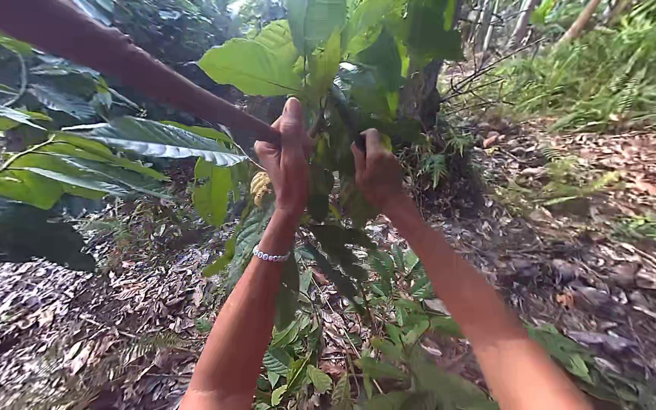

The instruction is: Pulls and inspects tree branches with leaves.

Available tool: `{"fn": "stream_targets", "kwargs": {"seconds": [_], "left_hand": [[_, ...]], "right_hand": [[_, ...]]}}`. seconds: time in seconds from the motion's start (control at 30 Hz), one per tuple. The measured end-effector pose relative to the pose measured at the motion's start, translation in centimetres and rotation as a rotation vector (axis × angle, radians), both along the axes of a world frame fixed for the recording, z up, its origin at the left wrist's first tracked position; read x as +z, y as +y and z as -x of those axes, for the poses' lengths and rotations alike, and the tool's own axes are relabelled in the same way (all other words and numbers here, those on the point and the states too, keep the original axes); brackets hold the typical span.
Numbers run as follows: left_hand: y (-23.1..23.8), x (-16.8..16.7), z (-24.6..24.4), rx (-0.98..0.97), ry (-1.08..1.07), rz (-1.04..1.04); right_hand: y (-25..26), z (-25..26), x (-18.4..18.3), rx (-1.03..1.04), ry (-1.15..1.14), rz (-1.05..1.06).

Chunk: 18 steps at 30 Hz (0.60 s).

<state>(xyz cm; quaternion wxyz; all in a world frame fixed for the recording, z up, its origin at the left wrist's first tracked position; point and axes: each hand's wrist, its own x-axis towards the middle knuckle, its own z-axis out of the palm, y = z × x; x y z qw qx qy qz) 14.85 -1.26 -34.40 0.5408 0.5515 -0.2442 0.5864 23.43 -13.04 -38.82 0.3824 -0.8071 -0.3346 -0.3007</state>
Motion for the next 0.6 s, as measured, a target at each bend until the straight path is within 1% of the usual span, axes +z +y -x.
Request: {"fn": "stream_targets", "kwargs": {"seconds": [0.03, 0.1, 0.23, 0.3, 0.37, 0.6], "left_hand": [[0.2, -0.6, -0.2, -0.034, 0.003, -0.014], [0.7, -1.5, -0.1, -0.086, 0.030, -0.054], [1.7, -2.8, 0.5, -0.119, 0.072, -0.125], [1.7, -3.2, 0.6, -0.112, 0.066, -0.136], [1.5, -3.5, 0.7, -0.120, 0.077, -0.132], [-0.3, -3.6, 1.2, -0.083, 0.072, -0.075]], "right_hand": [[-1.2, -0.5, 0.7, -0.043, -0.093, 0.090], [-2.9, -1.7, 2.0, -0.083, -0.201, 0.292], [-4.3, -4.0, 3.2, -0.041, -0.340, 0.626], [-4.3, -4.2, 4.3, -0.020, -0.370, 0.706], [-3.9, -4.1, 5.5, -0.012, -0.353, 0.767], [-1.1, -3.3, 7.7, -0.051, -0.376, 0.987]]}}
